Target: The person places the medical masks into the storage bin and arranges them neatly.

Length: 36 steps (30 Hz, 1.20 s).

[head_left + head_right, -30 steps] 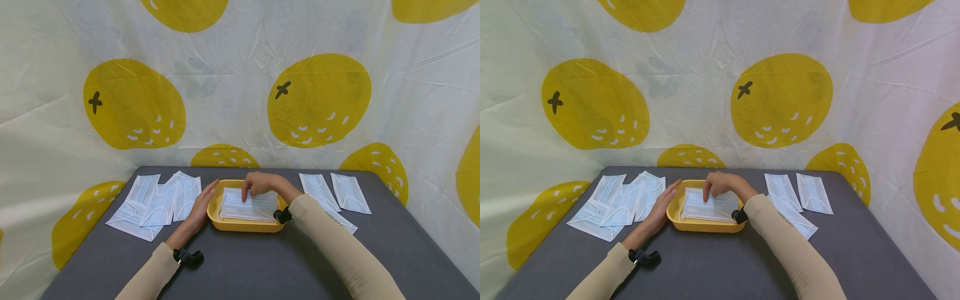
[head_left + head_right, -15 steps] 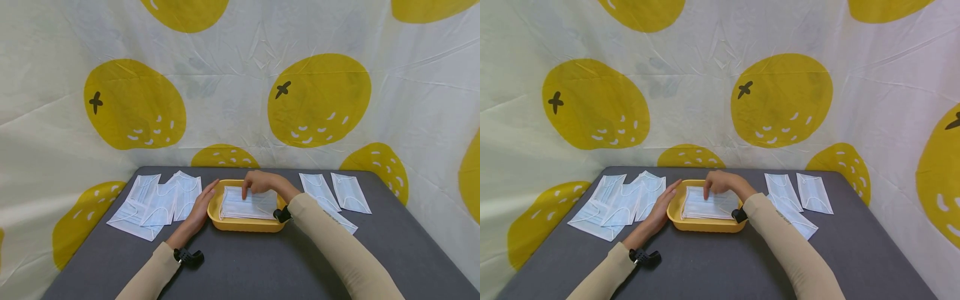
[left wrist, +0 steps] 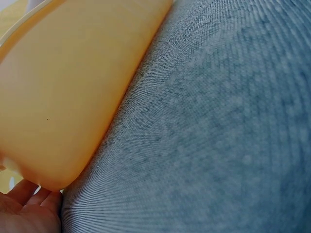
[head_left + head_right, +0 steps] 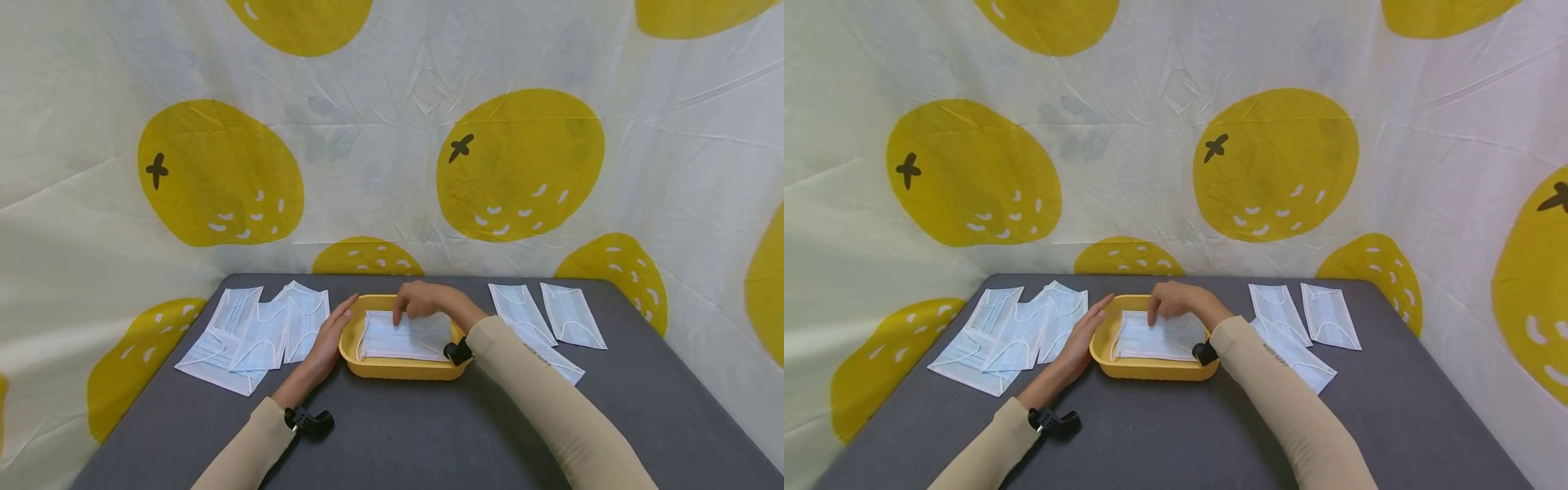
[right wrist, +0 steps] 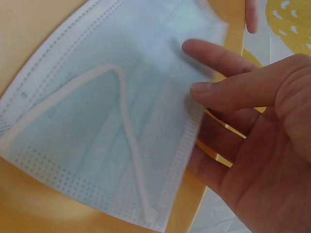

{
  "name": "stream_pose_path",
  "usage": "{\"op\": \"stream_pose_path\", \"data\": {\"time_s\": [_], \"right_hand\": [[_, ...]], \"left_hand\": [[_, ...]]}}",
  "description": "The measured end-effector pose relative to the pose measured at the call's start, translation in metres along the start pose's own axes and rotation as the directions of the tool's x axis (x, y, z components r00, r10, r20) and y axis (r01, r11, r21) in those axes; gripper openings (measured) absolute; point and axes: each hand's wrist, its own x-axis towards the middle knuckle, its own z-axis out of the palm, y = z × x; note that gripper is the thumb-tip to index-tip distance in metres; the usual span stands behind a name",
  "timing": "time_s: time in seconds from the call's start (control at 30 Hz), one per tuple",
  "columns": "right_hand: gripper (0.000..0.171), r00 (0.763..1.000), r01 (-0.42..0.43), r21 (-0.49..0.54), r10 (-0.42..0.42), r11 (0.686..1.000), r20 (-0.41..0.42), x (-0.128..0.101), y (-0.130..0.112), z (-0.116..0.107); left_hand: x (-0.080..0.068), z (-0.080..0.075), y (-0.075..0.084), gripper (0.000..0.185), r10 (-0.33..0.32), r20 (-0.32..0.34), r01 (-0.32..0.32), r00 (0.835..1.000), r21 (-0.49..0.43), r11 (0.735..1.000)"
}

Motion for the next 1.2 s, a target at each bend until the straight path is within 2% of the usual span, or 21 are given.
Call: {"op": "stream_pose_path", "data": {"time_s": [0.43,0.8,1.0,1.2], "right_hand": [[0.038,1.0,0.002,0.009,-0.002,1.0,0.001,0.003,-0.001,0.004],[0.04,0.999,0.019,0.036,-0.02,0.999,0.025,0.0,-0.007,0.001],[0.034,0.996,0.084,0.062,-0.083,0.995,-0.019,-0.006,-0.006,-0.003],[0.034,0.986,0.161,0.102,-0.154,0.982,-0.068,-0.026,-0.004,-0.01]], "left_hand": [[0.001,0.0,-0.001,0.049,-0.004,-0.009,0.004,1.0,0.004,1.0],[0.001,-0.001,0.001,0.049,-0.019,-0.016,0.019,1.0,0.0,1.0],[0.001,-0.001,0.0,0.05,-0.006,-0.01,0.006,1.0,-0.015,1.0],[0.001,0.0,-0.002,0.051,-0.006,-0.007,0.006,1.0,-0.029,1.0]]}}
